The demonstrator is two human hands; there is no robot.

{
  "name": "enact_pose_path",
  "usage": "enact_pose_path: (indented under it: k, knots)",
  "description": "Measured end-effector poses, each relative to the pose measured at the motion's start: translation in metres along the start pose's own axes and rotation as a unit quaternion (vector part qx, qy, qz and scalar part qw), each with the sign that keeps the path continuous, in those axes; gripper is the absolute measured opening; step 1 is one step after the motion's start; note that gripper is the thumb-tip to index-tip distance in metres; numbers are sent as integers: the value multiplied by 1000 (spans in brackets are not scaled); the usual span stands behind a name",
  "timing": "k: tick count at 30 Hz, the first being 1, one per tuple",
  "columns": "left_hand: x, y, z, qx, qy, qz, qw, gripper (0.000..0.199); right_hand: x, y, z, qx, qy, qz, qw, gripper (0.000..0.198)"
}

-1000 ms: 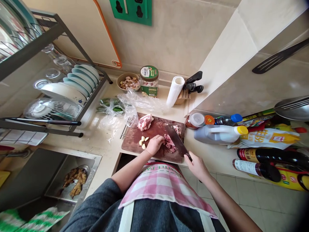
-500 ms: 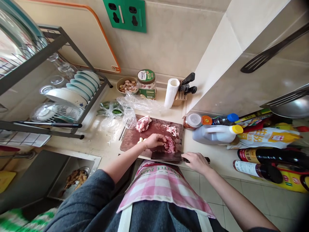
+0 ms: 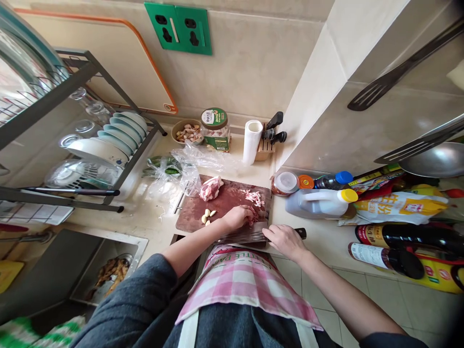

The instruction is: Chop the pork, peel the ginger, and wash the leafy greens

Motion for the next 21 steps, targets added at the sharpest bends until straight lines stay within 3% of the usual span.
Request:
enact_pose_path:
  k: [6, 12, 17, 21]
  knots:
    - [4, 13, 3, -2, -5, -27, 1000, 18, 1, 3, 0, 18, 4, 4, 1000, 18]
    - [-4, 2, 2, -57, -6, 5, 998, 17, 3, 0, -2, 22, 70, 34, 997, 19]
    - [-10, -9, 25, -39, 58, 15, 997, 18, 26, 0, -8, 4, 96, 45, 994, 20]
    - [-21, -18, 19, -45, 12, -22, 999, 30, 52, 5, -18, -11, 95, 26, 995, 27]
Point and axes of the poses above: each hand's wrist, its own x-axis away from the middle knuckle, its own z-axis out of the back of the hand, y = z × x, the point moved 1 cm from there along -x, towards the middle knuckle, and after that the axes turned 8 degrees about x, right-handed, at the moved point
